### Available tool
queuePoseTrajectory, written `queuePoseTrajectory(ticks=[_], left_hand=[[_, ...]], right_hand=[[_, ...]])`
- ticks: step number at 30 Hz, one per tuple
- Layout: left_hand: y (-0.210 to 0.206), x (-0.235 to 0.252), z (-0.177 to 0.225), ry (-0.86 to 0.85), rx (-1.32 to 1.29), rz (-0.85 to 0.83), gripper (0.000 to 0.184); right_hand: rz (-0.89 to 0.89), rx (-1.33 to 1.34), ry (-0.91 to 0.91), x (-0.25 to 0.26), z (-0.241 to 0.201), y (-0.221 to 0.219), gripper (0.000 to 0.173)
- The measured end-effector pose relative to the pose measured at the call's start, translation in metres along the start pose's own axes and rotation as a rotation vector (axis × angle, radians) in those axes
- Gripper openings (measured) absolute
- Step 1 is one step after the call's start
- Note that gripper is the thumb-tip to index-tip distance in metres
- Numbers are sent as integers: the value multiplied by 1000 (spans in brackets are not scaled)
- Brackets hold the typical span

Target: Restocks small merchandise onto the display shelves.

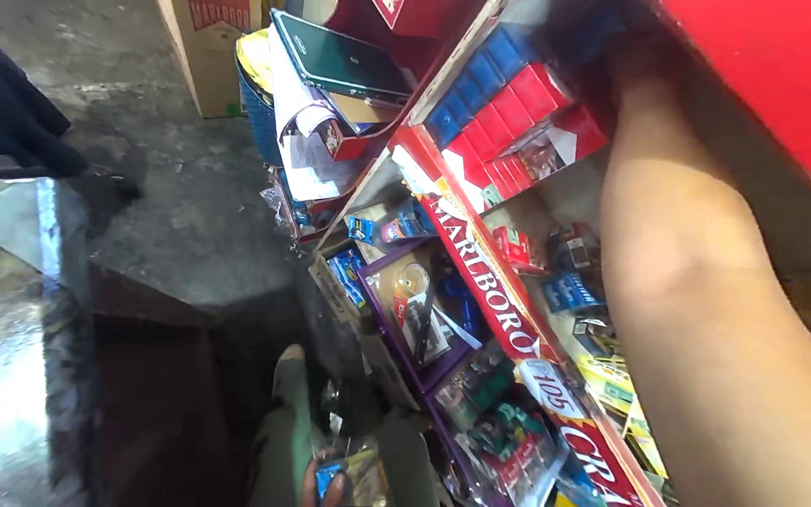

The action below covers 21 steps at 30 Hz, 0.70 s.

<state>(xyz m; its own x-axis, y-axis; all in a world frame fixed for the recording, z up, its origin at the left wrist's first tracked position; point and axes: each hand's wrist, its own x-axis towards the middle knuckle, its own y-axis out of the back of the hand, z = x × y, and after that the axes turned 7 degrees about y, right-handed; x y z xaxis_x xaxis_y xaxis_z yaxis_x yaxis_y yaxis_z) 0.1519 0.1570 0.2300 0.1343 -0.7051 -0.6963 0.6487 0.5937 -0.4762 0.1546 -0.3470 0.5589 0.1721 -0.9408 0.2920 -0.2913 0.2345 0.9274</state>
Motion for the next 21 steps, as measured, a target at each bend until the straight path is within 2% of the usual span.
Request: queuePoseTrajectory(ticks=[3,5,7,9,11,14,16,21], left_hand=[[-6,-7,5,58,23,37,54],[-10,-12,7,78,44,57,58],[-11,-14,1,65,62,55,58],[-9,-15,-7,101,44,30,57],[-9,-20,-15,129,-6,3,57],[-11,-35,-24,118,-77,-57,54],[-11,-49,-26,112,-98,-96,51],[-15,-72,-30,143,59,-90,52]], right_hand=[[-57,49,32,-17,-11,6,47],[2,137,-81,-42,-12,9,50],[153,344,-198,-69,18,10,63],[252,495,-93,-103,68,6,69],[247,579,84,-158,80,8,58],[163,554,190,-246,69,15,51],[136,562,250,-283,77,19,47],[226,703,112,-342,115,68,39]])
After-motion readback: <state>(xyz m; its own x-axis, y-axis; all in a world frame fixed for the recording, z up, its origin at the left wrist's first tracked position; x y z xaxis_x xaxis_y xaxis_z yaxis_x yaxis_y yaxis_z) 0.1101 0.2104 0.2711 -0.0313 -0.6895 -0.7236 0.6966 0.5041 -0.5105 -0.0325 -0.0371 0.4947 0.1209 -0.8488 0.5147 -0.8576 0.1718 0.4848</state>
